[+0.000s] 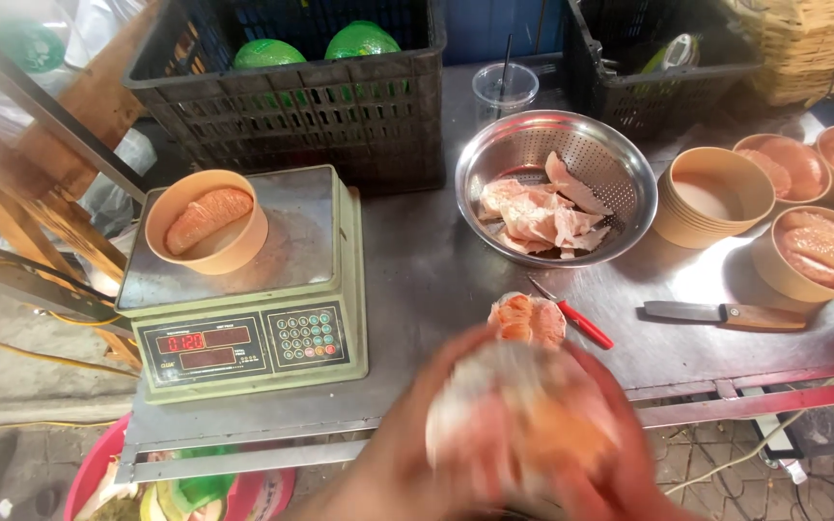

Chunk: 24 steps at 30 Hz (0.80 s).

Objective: Peeling and preparing a pomelo fruit at a stall.

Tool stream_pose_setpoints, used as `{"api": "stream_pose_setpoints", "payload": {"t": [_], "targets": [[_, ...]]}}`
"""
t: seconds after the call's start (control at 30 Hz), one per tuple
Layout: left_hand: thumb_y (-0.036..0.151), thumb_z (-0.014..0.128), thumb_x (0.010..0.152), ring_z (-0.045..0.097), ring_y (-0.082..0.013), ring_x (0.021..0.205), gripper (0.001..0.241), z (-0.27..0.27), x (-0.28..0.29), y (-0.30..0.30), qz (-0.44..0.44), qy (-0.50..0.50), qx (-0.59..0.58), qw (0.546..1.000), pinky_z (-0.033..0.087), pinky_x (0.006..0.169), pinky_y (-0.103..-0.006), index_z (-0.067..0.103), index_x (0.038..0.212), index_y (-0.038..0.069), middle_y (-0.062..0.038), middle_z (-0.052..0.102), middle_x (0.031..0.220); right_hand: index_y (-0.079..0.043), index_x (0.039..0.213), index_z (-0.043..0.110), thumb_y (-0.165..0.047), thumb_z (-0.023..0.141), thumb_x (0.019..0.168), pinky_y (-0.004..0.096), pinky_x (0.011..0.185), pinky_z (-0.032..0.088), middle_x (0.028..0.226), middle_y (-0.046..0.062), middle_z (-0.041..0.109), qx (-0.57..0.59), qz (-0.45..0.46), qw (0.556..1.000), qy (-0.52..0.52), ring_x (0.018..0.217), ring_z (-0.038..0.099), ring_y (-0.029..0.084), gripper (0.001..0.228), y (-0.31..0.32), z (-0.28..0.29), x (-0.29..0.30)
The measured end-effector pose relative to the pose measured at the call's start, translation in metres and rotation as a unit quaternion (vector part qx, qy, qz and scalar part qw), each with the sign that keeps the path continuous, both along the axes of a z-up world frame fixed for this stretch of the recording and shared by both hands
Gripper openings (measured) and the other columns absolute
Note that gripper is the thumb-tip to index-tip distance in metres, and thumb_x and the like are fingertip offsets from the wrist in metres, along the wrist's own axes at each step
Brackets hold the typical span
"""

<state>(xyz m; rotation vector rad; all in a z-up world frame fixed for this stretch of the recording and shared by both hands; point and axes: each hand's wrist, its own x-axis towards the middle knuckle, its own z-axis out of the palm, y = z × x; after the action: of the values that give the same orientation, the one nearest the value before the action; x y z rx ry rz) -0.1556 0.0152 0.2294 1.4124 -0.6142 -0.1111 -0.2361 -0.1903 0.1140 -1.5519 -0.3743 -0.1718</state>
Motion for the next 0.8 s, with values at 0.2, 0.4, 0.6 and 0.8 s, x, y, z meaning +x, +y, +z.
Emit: {"api": "stream_pose_setpoints", "payload": {"t": [0.2,0.4,0.6,0.8], "targets": [[0.04,0.058,0.104,0.052,-0.0262,0.138,0.06,-0.083,0.052,-0.018,0.106,-0.044,0.04,0.993,0.039,0.118,-0.0382,0.05,0.149,-0.001,-0.016,0.056,0.149,0.002,0.157,0.028,-0.041,0.056,0.1,0.039,0.117,0.033,0.152,0.016,0.049,-0.072,-0.025,0.997,-0.016,0.142,0.046,0.025,0.077,-0.009,0.026,0.109],[0.042,0.061,0.1,0.057,-0.0234,0.124,0.063,-0.102,0.061,-0.04,0.132,0.059,-0.018,0.989,0.046,0.106,-0.0348,0.049,0.146,0.001,-0.015,0.06,0.135,0.0,0.15,0.042,-0.04,0.065,0.099,0.035,0.112,0.044,0.145,0.012,0.056,0.056,-0.084,0.995,0.011,0.132,0.054,0.02,0.069,-0.001,-0.02,0.136],[0.044,0.062,0.101,0.064,-0.0218,0.112,0.054,-0.119,0.077,-0.038,0.214,-0.046,-0.006,0.976,0.051,0.1,-0.0326,0.065,0.132,0.0,-0.013,0.066,0.12,0.0,0.141,0.054,-0.031,0.071,0.095,0.031,0.1,0.052,0.126,0.008,0.067,0.074,-0.119,0.99,0.004,0.115,0.063,0.016,0.058,0.009,-0.024,0.147],[0.043,0.061,0.101,0.064,-0.0209,0.115,0.053,-0.133,0.084,-0.032,0.193,0.011,-0.046,0.98,0.05,0.102,-0.0319,0.068,0.128,-0.001,-0.013,0.068,0.122,0.0,0.138,0.057,-0.022,0.068,0.094,0.029,0.098,0.052,0.126,0.008,0.068,0.039,-0.149,0.987,0.053,0.114,0.064,0.014,0.05,0.015,-0.02,0.152]]}}
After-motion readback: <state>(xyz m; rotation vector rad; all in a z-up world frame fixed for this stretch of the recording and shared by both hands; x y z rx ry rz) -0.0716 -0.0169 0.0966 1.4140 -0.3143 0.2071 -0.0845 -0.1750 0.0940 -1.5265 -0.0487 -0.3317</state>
